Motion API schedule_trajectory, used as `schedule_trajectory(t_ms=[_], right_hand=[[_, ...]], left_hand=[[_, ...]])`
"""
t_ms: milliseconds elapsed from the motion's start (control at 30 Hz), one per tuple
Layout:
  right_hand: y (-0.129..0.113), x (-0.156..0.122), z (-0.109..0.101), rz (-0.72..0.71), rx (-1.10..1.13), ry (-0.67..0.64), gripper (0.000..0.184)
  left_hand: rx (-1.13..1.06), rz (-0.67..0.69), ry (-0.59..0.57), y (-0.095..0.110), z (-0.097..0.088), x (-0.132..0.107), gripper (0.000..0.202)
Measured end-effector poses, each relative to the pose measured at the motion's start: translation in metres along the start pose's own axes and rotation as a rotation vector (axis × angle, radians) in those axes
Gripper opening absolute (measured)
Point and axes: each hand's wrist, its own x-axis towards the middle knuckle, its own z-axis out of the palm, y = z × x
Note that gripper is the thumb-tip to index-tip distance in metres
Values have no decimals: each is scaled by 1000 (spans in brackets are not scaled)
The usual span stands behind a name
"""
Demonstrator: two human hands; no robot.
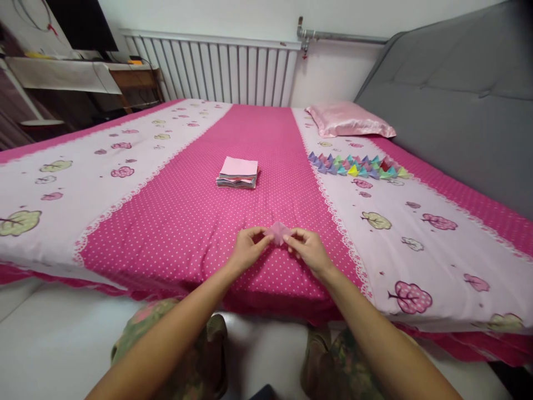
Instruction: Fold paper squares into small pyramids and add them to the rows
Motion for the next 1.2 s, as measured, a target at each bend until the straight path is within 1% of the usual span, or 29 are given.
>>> schedule_trajectory(t_ms=[67,100,167,300,533,767,900,1033,1200], right_hand=[[-2,-1,2,126,136,-43,19],[-2,-2,3,155,179,-58,19],[-2,-2,4,165,230,-68,20],[1,-2,5,160,245,-83,21],[4,-1,3,213,322,-64,19],[2,-1,4,276,386,-25,18],[-1,-2,4,242,379,-50,17],[0,-1,2,203,355,-62,16],[1,-1,-1,140,309,-68,17]], left_hand=[[-196,-120,-51,1,0,0,23],[-265,-164,-70,1,1,-1,24],[-347,-223,-84,2,1,-2,27],[-403,-287,-92,4,1,-4,28],[-461,-310,-104,6,1,-5,25],[-518,-356,-59,6,1,-6,22],[-553,-368,-45,7,1,-7,18],[-591,-382,-46,10,1,-8,10],[-519,-335,-26,11,3,-9,9]])
